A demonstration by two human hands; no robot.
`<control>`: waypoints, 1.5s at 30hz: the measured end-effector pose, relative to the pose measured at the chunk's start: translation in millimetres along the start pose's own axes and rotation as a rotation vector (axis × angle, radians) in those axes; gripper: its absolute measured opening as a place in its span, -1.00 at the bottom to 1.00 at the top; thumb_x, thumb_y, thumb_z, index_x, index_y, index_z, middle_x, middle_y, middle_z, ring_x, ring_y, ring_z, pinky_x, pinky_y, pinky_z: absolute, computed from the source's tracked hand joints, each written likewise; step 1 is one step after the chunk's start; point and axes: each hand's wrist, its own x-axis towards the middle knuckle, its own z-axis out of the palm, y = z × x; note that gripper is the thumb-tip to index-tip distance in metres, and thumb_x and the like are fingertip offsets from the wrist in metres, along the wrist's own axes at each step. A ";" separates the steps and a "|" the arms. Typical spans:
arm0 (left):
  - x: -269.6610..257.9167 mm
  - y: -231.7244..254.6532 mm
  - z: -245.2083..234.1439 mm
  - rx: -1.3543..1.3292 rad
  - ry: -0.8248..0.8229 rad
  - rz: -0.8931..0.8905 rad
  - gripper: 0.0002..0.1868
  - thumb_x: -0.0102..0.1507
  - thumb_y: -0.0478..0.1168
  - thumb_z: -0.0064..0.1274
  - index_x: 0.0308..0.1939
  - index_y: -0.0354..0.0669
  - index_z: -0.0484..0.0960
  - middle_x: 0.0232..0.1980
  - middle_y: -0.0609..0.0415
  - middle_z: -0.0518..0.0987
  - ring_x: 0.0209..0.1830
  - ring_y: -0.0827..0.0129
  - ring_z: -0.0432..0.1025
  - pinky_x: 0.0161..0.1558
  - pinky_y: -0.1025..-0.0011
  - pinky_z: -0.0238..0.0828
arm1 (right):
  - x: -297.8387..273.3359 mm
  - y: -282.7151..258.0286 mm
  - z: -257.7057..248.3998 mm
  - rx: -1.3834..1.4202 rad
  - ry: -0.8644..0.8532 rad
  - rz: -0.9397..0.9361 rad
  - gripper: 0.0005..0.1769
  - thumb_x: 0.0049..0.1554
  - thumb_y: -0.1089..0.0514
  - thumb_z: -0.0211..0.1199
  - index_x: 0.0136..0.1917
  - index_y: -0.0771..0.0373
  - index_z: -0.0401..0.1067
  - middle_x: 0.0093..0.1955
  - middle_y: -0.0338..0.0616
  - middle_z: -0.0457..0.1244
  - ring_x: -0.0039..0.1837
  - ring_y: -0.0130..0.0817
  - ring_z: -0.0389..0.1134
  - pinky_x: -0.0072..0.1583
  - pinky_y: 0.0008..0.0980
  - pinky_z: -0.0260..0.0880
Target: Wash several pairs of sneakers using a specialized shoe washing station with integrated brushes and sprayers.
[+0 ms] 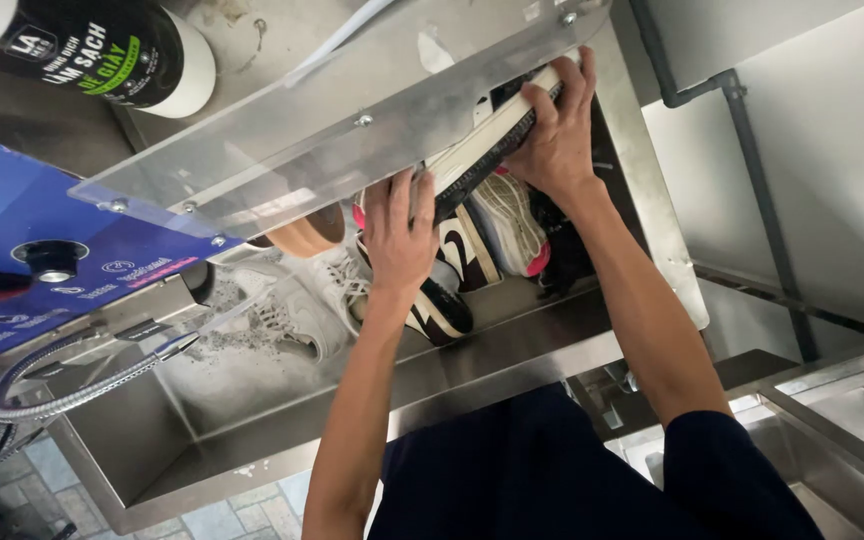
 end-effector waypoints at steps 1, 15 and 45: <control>1.4 1.2 2.6 -0.017 0.007 0.004 -0.30 0.16 -0.40 0.13 0.40 -0.17 0.39 0.46 -0.15 0.32 0.37 -0.24 0.30 0.39 -0.16 0.30 | -1.6 2.9 0.5 -0.001 0.000 0.012 0.22 -0.07 -0.01 0.79 0.51 0.00 -0.09 0.45 0.23 -0.10 0.56 0.54 -0.15 0.47 0.55 0.12; 52.7 26.9 34.5 -0.143 -0.107 0.098 -0.45 0.41 -0.35 0.02 0.47 -0.11 0.27 0.55 -0.12 0.29 0.49 -0.14 0.27 0.45 -0.13 0.28 | -16.2 32.7 -18.3 0.092 0.029 0.126 0.10 0.06 0.22 0.64 0.53 0.12 -0.15 0.46 0.33 -0.05 0.47 0.30 0.08 0.41 0.21 0.30; 117.0 42.8 126.8 -0.199 -0.123 -0.032 -0.15 0.37 0.35 -0.02 0.33 -0.43 0.36 0.10 -0.39 0.55 0.06 -0.18 0.52 0.00 0.01 0.56 | -111.8 -10.4 -44.2 0.610 -0.774 1.015 0.48 -0.20 -0.34 0.47 0.58 0.58 -0.25 0.46 0.51 0.06 0.51 0.20 0.17 0.45 -0.14 0.20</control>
